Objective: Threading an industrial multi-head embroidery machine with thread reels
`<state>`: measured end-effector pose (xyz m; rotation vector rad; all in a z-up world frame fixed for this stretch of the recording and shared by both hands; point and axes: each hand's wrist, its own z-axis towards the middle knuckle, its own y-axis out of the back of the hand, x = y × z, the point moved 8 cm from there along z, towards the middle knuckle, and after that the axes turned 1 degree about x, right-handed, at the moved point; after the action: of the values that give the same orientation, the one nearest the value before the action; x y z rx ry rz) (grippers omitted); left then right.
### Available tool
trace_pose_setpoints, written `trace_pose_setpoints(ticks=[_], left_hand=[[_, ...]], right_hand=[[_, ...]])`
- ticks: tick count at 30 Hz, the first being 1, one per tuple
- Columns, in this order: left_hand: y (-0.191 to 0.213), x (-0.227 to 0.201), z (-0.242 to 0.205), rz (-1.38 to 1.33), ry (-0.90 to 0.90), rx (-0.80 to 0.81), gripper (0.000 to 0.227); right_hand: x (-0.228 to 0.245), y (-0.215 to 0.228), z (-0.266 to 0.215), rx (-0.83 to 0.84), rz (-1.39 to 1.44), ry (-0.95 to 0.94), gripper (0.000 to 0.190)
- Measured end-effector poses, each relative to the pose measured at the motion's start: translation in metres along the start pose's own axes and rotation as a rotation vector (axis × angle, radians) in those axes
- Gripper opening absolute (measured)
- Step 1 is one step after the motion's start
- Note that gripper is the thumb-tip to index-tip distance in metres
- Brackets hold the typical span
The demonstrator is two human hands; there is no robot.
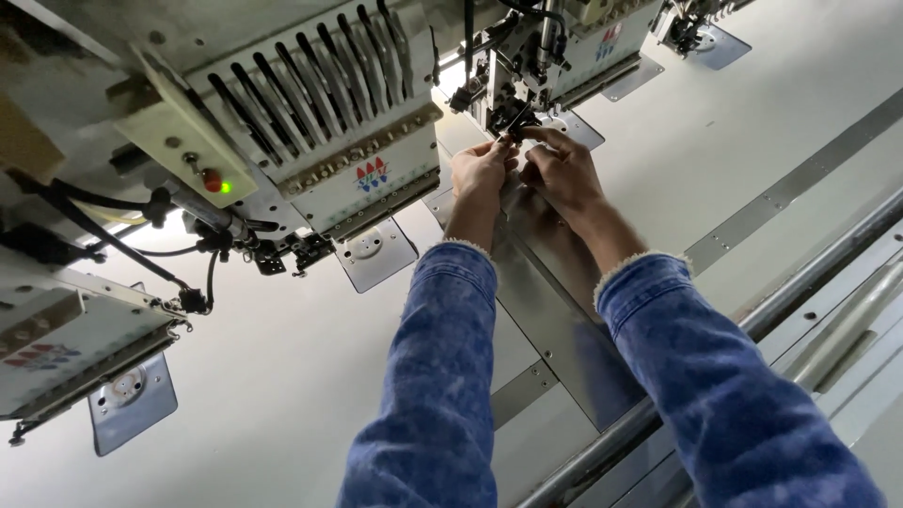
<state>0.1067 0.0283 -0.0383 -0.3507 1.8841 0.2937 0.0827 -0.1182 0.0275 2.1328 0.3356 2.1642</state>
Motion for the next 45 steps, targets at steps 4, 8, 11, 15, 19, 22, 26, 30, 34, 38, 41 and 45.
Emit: trace_pose_setpoints(ticks=[4,8,11,15,19,22,26,30,34,38,41,45], left_hand=[[-0.002,-0.001,-0.008,0.014,0.008,-0.02,0.02],[-0.003,0.005,0.005,0.03,-0.019,-0.006,0.022],[-0.005,0.012,0.01,-0.038,-0.052,-0.005,0.025],[-0.003,0.018,0.012,-0.019,-0.066,-0.032,0.029],[0.003,0.006,-0.003,0.049,-0.013,-0.047,0.029],[0.002,0.006,-0.005,-0.03,-0.03,-0.043,0.029],[0.002,0.006,-0.005,-0.014,-0.066,-0.007,0.03],[0.002,0.007,-0.007,-0.025,-0.064,0.008,0.033],[0.0,0.007,-0.004,-0.026,-0.051,-0.016,0.031],[-0.004,0.014,0.009,0.014,-0.068,-0.008,0.036],[0.0,0.009,0.004,0.013,-0.087,-0.01,0.034],[0.003,0.004,-0.005,0.029,-0.078,-0.011,0.032]], right_hand=[[-0.008,0.004,0.003,-0.068,0.041,0.04,0.037],[-0.004,0.001,0.002,-0.086,0.056,0.098,0.037],[-0.011,0.003,0.006,-0.091,0.083,0.094,0.037],[-0.017,0.003,0.01,-0.093,0.056,0.087,0.039],[-0.014,0.003,0.01,-0.089,-0.005,0.098,0.036],[-0.013,0.001,0.006,-0.075,-0.01,0.108,0.034],[-0.007,0.0,0.005,-0.098,0.002,0.139,0.031],[-0.018,0.006,0.011,-0.194,0.013,0.141,0.032],[-0.024,0.012,0.021,-0.222,-0.1,0.177,0.029],[-0.021,0.01,0.02,-0.273,-0.177,0.208,0.019],[-0.013,0.01,0.017,-0.293,-0.184,0.255,0.018],[-0.012,0.01,0.012,-0.291,-0.257,0.264,0.019]])
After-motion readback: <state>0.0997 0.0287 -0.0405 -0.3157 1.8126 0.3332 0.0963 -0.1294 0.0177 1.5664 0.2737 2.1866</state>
